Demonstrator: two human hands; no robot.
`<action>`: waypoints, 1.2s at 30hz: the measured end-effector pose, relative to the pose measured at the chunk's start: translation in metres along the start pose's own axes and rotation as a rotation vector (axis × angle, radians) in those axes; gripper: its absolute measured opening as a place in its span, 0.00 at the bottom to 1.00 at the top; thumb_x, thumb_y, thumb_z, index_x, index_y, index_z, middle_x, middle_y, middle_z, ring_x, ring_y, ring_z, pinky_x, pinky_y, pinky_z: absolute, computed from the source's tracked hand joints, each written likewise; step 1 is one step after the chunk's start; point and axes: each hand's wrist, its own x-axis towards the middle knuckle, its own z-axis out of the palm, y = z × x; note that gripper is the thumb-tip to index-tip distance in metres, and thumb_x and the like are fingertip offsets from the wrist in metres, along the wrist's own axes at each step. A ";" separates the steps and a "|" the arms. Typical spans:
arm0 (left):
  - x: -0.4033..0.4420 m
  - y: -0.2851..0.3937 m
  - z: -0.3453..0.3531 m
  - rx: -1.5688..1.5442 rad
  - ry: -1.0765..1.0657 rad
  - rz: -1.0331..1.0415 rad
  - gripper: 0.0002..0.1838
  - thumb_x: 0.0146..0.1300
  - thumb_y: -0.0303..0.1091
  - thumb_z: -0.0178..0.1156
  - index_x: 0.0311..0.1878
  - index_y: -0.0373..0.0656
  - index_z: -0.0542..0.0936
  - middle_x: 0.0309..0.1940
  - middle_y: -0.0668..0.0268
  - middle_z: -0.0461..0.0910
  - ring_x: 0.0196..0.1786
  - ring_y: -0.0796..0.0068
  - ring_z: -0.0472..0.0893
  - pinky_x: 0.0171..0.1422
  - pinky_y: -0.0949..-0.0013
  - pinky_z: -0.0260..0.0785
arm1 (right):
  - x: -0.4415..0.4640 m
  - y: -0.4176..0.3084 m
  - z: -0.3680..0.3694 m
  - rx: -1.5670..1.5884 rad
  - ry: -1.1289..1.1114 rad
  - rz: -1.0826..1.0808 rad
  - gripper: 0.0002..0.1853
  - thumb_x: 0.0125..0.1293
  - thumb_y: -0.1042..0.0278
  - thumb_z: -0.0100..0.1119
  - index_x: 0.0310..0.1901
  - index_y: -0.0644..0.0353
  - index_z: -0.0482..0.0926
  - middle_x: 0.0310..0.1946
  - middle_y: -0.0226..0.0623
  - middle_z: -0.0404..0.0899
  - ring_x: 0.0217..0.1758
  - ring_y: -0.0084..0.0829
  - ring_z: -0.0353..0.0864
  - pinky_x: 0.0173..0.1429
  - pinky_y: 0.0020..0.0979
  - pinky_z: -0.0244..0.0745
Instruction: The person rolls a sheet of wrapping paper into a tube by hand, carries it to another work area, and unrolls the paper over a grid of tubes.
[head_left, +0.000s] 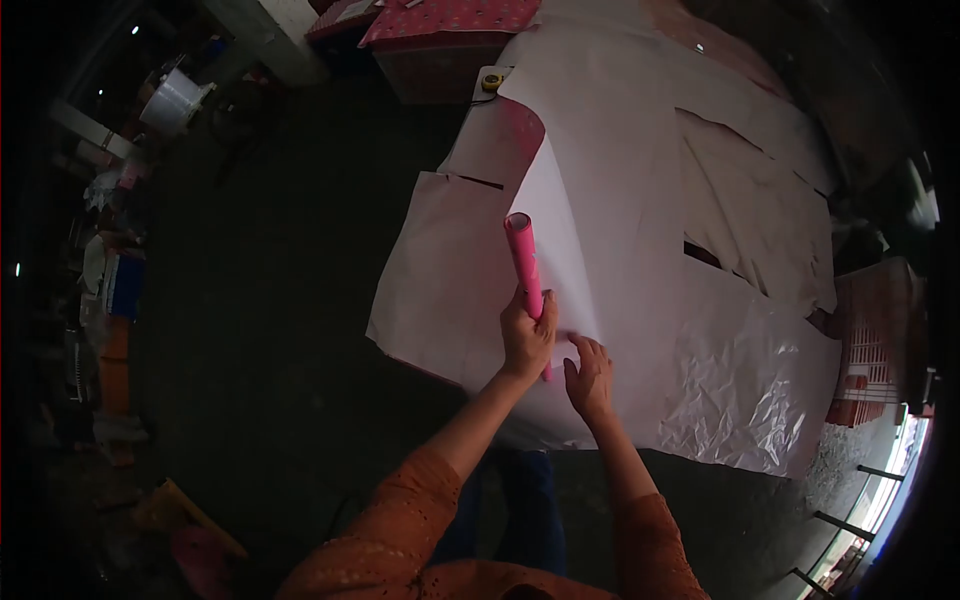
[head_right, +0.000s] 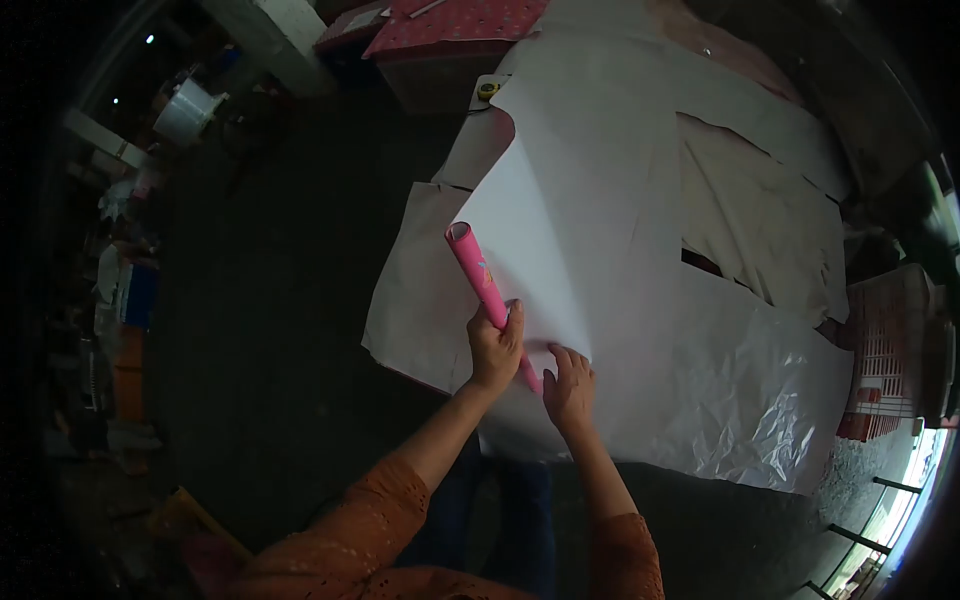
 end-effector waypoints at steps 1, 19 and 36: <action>-0.005 0.002 0.004 0.000 -0.044 -0.024 0.07 0.71 0.29 0.59 0.45 0.35 0.77 0.24 0.59 0.77 0.26 0.68 0.77 0.35 0.64 0.71 | 0.013 -0.012 -0.029 0.037 0.093 -0.051 0.21 0.60 0.76 0.63 0.56 0.56 0.78 0.54 0.39 0.81 0.60 0.45 0.77 0.61 0.45 0.69; -0.044 0.021 -0.006 -0.062 -0.211 0.064 0.16 0.61 0.23 0.61 0.54 0.40 0.80 0.41 0.56 0.83 0.40 0.58 0.85 0.44 0.62 0.76 | 0.095 -0.217 -0.235 -0.223 0.066 -0.771 0.39 0.70 0.38 0.52 0.73 0.60 0.67 0.75 0.47 0.64 0.81 0.48 0.57 0.77 0.49 0.53; -0.010 -0.003 -0.023 -0.410 0.063 -0.414 0.12 0.70 0.36 0.60 0.33 0.40 0.73 0.23 0.74 0.65 0.27 0.84 0.63 0.31 0.67 0.60 | 0.066 -0.194 -0.205 0.134 0.220 -0.406 0.25 0.55 0.75 0.67 0.57 0.61 0.78 0.59 0.47 0.78 0.60 0.46 0.78 0.64 0.44 0.68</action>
